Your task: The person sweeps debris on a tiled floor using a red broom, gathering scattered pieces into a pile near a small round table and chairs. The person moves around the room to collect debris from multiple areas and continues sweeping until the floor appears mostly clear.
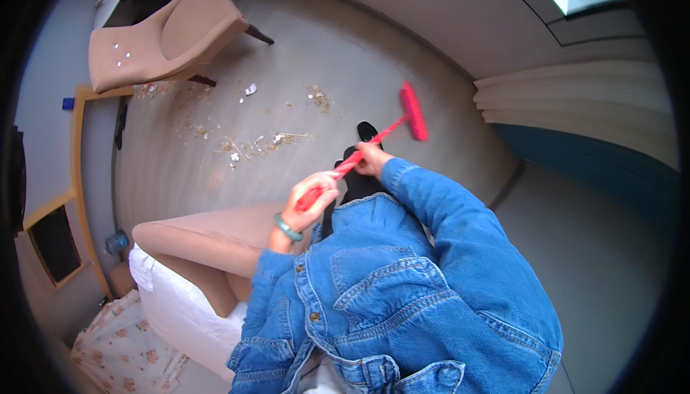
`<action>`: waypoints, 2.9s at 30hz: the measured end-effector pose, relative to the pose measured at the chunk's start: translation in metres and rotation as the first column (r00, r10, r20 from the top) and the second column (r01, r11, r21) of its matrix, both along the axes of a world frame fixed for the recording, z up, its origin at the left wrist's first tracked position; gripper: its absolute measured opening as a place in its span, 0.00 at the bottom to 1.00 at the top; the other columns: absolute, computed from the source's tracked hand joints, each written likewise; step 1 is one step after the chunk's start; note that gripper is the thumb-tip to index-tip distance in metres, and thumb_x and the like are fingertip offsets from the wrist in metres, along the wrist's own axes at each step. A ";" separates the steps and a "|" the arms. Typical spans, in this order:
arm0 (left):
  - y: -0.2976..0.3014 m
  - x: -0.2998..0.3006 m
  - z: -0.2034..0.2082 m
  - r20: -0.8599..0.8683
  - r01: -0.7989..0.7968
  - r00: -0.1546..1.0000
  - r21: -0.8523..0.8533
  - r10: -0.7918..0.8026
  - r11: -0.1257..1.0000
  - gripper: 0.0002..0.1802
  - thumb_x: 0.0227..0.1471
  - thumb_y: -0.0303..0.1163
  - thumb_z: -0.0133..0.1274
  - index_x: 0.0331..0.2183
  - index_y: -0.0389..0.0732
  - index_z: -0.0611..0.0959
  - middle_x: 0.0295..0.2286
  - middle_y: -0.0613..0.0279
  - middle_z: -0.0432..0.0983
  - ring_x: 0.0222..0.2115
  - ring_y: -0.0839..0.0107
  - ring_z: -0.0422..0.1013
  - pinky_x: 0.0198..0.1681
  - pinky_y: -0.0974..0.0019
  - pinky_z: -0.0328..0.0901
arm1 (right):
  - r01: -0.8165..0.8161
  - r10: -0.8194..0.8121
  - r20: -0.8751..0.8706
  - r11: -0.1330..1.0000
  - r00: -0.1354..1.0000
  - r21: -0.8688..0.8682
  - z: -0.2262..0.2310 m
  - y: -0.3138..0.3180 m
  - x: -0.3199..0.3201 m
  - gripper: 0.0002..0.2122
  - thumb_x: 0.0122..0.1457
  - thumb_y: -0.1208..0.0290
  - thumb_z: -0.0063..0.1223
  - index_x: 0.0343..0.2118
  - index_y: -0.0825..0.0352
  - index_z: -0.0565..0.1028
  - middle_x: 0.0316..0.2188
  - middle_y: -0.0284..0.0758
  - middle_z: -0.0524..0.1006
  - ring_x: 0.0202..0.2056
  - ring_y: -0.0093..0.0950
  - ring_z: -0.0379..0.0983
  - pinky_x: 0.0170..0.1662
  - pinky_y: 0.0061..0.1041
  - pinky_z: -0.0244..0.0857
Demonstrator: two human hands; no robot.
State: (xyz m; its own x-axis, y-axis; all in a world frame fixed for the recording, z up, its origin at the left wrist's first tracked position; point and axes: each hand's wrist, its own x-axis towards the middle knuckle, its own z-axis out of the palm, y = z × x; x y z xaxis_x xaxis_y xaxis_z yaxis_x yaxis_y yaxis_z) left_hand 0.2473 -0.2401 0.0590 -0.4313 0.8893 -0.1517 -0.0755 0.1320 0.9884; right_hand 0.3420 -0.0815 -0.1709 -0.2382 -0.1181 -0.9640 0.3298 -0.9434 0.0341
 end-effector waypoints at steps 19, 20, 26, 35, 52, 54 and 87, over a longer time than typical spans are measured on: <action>0.066 0.077 0.119 -0.332 0.143 0.936 0.040 -0.121 0.989 0.13 0.43 0.23 0.62 0.21 0.37 0.71 0.22 0.57 0.71 0.30 0.57 0.74 0.35 0.62 0.68 | 0.166 -0.190 -0.319 0.981 0.929 -0.099 0.122 0.019 0.051 0.08 0.61 0.61 0.52 0.30 0.59 0.69 0.24 0.27 0.73 0.29 0.24 0.71 0.37 0.32 0.68; 0.079 0.084 0.115 -0.301 0.175 0.941 0.051 -0.152 0.983 0.13 0.43 0.23 0.62 0.21 0.37 0.72 0.22 0.57 0.71 0.31 0.57 0.74 0.35 0.62 0.68 | 0.215 -0.241 -0.321 0.970 0.916 -0.116 0.121 0.037 0.072 0.08 0.61 0.61 0.52 0.31 0.59 0.69 0.24 0.27 0.73 0.29 0.25 0.71 0.39 0.34 0.68; 0.178 0.149 0.067 -0.164 0.372 0.921 0.101 -0.353 0.923 0.08 0.45 0.20 0.60 0.24 0.36 0.75 0.27 0.53 0.75 0.36 0.59 0.76 0.40 0.63 0.69 | 0.504 -0.500 -0.141 0.863 0.854 -0.006 0.088 0.133 0.207 0.09 0.62 0.63 0.51 0.33 0.61 0.67 0.25 0.32 0.72 0.31 0.28 0.71 0.40 0.36 0.67; 0.300 0.268 -0.011 -0.073 0.632 0.765 -0.106 -0.640 0.768 0.12 0.52 0.32 0.59 0.37 0.38 0.78 0.36 0.53 0.77 0.34 0.60 0.74 0.41 0.63 0.69 | 0.867 -0.890 0.055 0.453 0.452 0.208 0.013 0.219 0.378 0.12 0.66 0.58 0.37 0.39 0.62 0.65 0.29 0.34 0.74 0.32 0.29 0.71 0.38 0.38 0.70; 0.188 0.184 0.009 -0.036 0.029 0.998 -0.339 -0.044 0.940 0.06 0.54 0.28 0.55 0.32 0.35 0.79 0.42 0.54 0.77 0.44 0.70 0.71 0.49 0.67 0.64 | 0.342 -0.345 0.043 0.938 0.938 0.060 -0.005 0.164 0.169 0.06 0.62 0.64 0.36 0.36 0.58 0.66 0.23 0.30 0.70 0.24 0.25 0.68 0.25 0.27 0.61; 0.164 0.179 0.030 -0.154 -0.073 0.988 -0.354 0.019 0.932 0.05 0.53 0.26 0.55 0.32 0.35 0.78 0.43 0.53 0.76 0.44 0.69 0.71 0.49 0.66 0.64 | 0.160 -0.159 -0.025 0.986 0.987 0.046 0.012 0.139 0.138 0.07 0.62 0.63 0.35 0.37 0.58 0.65 0.24 0.30 0.71 0.26 0.26 0.70 0.26 0.27 0.62; 0.087 0.116 0.053 0.009 -0.260 0.965 -0.121 0.263 0.958 0.07 0.52 0.21 0.54 0.26 0.39 0.72 0.34 0.64 0.73 0.36 0.75 0.68 0.43 0.71 0.63 | -0.039 0.033 -0.066 0.996 0.997 -0.084 0.068 0.082 0.053 0.06 0.62 0.70 0.43 0.29 0.62 0.65 0.21 0.29 0.68 0.24 0.23 0.66 0.33 0.28 0.66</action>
State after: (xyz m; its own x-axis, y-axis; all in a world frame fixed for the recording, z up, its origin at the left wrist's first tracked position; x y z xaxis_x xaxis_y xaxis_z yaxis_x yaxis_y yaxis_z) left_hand 0.3637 -0.1534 0.1116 -0.6412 0.7212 -0.2621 -0.1469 0.2200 0.9644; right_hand 0.3953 0.0000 -0.1031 -0.2940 -0.2083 -0.9328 0.3676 -0.9255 0.0908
